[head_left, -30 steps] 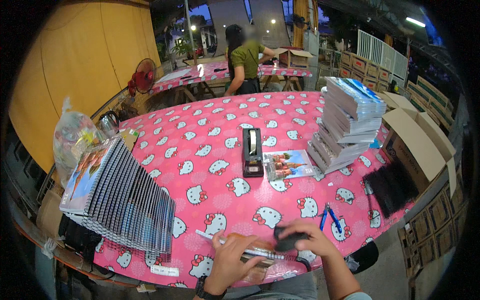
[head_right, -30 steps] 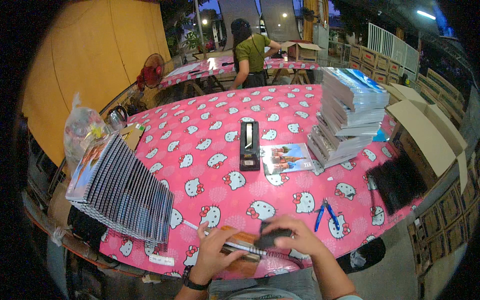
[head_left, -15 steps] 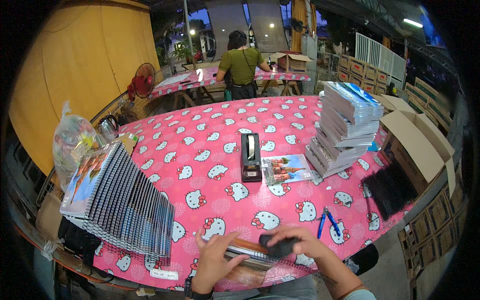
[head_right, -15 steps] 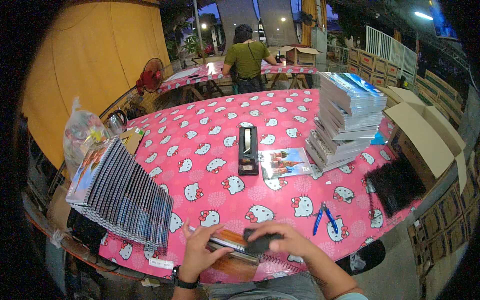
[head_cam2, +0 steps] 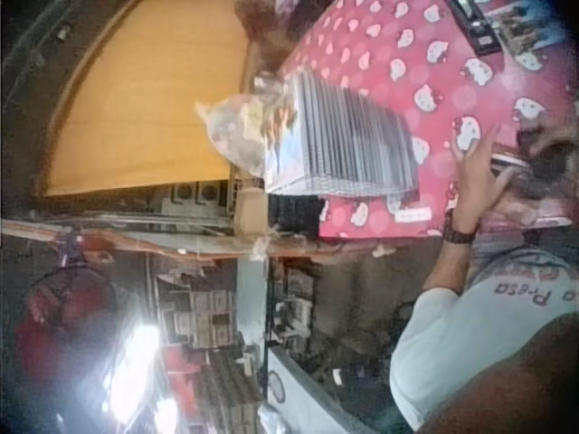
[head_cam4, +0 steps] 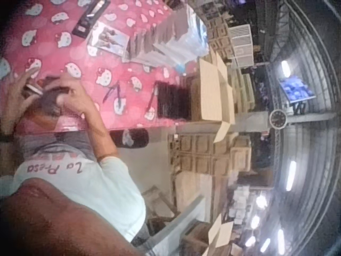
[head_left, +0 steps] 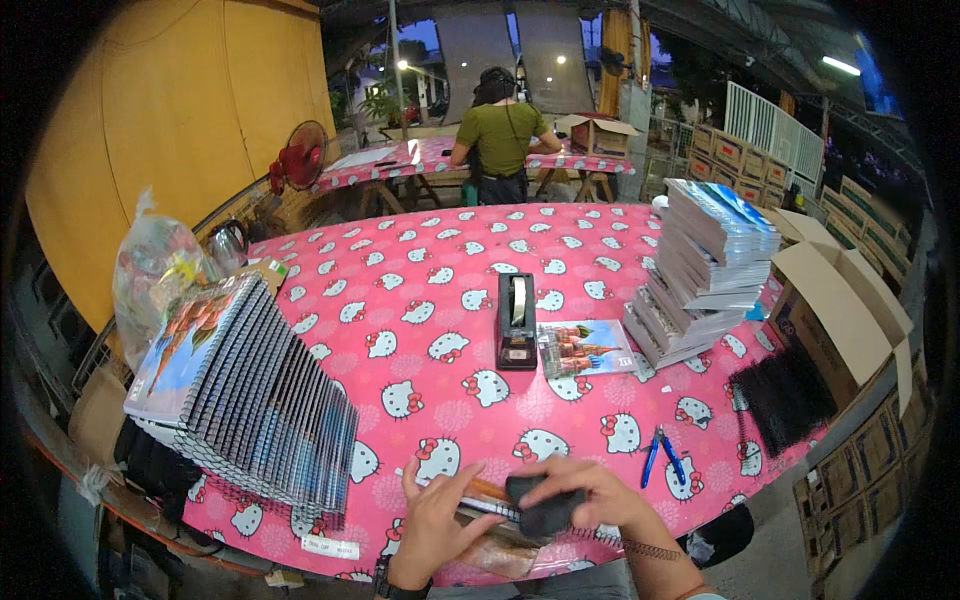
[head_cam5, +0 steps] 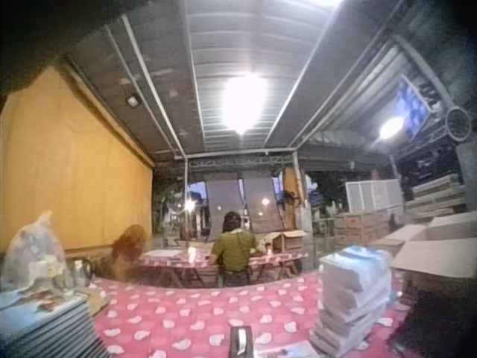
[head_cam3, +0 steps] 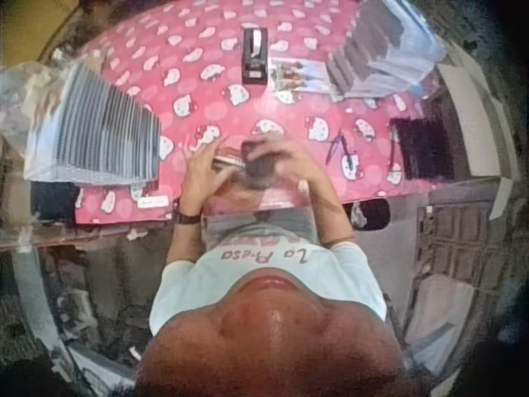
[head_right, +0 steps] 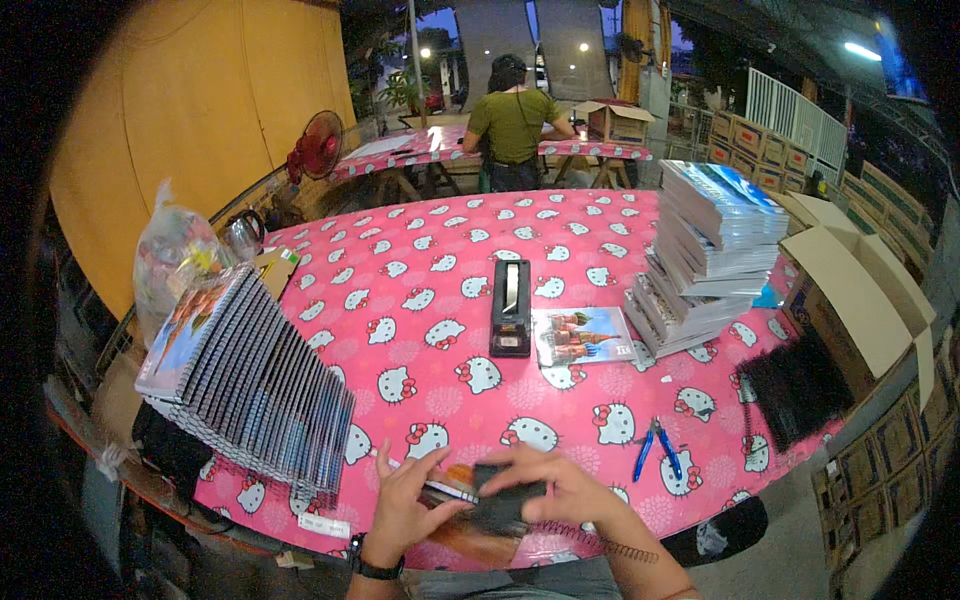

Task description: The person binds multiple notebooks by sliding a plastic spiral coil through the pre-punched holes in the stack of pages and covers by hand. The person also folds a black cover over the binding and places the finished notebooks onto a stack.

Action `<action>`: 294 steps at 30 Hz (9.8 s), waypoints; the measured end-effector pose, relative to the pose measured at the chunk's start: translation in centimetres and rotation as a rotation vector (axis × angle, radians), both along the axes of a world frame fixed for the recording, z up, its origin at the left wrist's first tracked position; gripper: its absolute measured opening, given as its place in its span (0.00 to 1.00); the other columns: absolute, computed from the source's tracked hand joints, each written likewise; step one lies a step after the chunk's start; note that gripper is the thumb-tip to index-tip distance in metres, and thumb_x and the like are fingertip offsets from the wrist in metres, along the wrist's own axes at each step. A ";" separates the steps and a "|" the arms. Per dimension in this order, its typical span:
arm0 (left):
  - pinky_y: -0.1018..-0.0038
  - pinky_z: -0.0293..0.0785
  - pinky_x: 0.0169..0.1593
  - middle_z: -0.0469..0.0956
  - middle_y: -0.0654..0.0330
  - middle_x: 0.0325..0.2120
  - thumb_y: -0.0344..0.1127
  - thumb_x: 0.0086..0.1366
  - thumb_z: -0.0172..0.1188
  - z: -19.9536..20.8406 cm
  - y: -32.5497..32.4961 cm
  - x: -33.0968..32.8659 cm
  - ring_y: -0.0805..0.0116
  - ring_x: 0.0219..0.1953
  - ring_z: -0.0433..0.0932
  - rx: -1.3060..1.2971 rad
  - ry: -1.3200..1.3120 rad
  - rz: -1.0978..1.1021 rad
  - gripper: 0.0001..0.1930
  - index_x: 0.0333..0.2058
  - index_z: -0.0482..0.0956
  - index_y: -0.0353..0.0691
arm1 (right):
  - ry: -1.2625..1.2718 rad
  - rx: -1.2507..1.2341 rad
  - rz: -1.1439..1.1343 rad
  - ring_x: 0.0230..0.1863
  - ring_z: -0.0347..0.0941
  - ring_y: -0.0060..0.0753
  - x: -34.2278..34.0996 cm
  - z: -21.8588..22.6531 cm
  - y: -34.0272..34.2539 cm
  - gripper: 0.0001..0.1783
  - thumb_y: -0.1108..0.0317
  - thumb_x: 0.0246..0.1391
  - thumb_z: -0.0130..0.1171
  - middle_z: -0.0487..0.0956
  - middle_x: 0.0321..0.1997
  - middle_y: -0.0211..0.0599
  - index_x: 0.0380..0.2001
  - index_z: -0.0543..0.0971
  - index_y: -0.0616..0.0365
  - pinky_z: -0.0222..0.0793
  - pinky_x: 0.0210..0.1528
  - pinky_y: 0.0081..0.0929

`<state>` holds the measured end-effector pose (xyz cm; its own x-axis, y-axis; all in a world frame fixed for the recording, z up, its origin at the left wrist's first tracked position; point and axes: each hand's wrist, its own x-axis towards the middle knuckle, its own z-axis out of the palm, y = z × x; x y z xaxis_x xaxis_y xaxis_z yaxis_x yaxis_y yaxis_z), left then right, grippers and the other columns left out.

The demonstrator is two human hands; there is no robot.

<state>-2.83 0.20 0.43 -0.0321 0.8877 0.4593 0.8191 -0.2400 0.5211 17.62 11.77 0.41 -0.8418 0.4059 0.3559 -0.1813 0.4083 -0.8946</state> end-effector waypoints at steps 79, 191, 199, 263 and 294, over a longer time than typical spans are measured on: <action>0.79 0.69 0.36 0.75 0.59 0.30 0.22 0.47 0.65 2.0 0.5 3.0 0.72 0.32 0.74 0.257 -0.626 -0.005 0.11 0.33 0.79 0.33 | -0.050 0.506 -0.453 0.46 0.69 0.41 -1.0 4.9 -4.9 0.25 0.68 0.41 0.65 0.72 0.46 0.44 0.45 0.73 0.59 0.66 0.45 0.35; 0.82 0.65 0.40 0.76 0.60 0.32 0.34 0.60 0.54 12.4 -10.0 -27.4 0.78 0.33 0.70 0.797 -0.634 0.576 0.14 0.38 0.76 0.28 | 0.483 -0.146 -0.137 0.31 0.68 0.21 -40.2 12.8 5.1 0.18 0.59 0.57 0.50 0.76 0.27 0.30 0.33 0.78 0.65 0.64 0.37 0.22; 0.78 0.67 0.43 0.77 0.56 0.33 0.38 0.66 0.44 11.9 -8.2 -26.2 0.74 0.35 0.73 1.022 -0.582 0.651 0.18 0.37 0.76 0.26 | 0.746 -0.109 -0.350 0.30 0.69 0.23 -40.0 12.0 1.8 0.14 0.67 0.53 0.44 0.76 0.27 0.34 0.27 0.77 0.64 0.63 0.36 0.21; 0.65 0.55 0.60 0.69 0.50 0.51 0.48 0.40 0.72 -1.5 0.4 -3.5 0.57 0.56 0.64 -0.222 -0.537 -0.157 0.40 0.50 0.68 0.32 | -0.898 0.535 -0.434 0.31 0.76 0.46 0.5 -0.9 29.6 0.21 0.65 0.26 0.71 0.79 0.30 0.48 0.31 0.80 0.56 0.69 0.36 0.37; 0.73 0.76 0.37 0.78 0.55 0.30 0.16 0.49 0.60 -1.3 4.4 -0.6 0.69 0.33 0.77 0.117 -1.002 -0.474 0.12 0.32 0.72 0.35 | -0.047 0.302 -0.766 0.25 0.72 0.27 8.2 -3.5 -4.5 0.08 0.74 0.40 0.63 0.77 0.27 0.36 0.28 0.79 0.61 0.67 0.28 0.24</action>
<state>-3.47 4.64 -0.85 -0.1045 0.8615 0.4969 -0.1470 -0.5076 0.8490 25.80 7.22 -3.11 -0.3867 0.7663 0.5130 0.2800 0.6276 -0.7264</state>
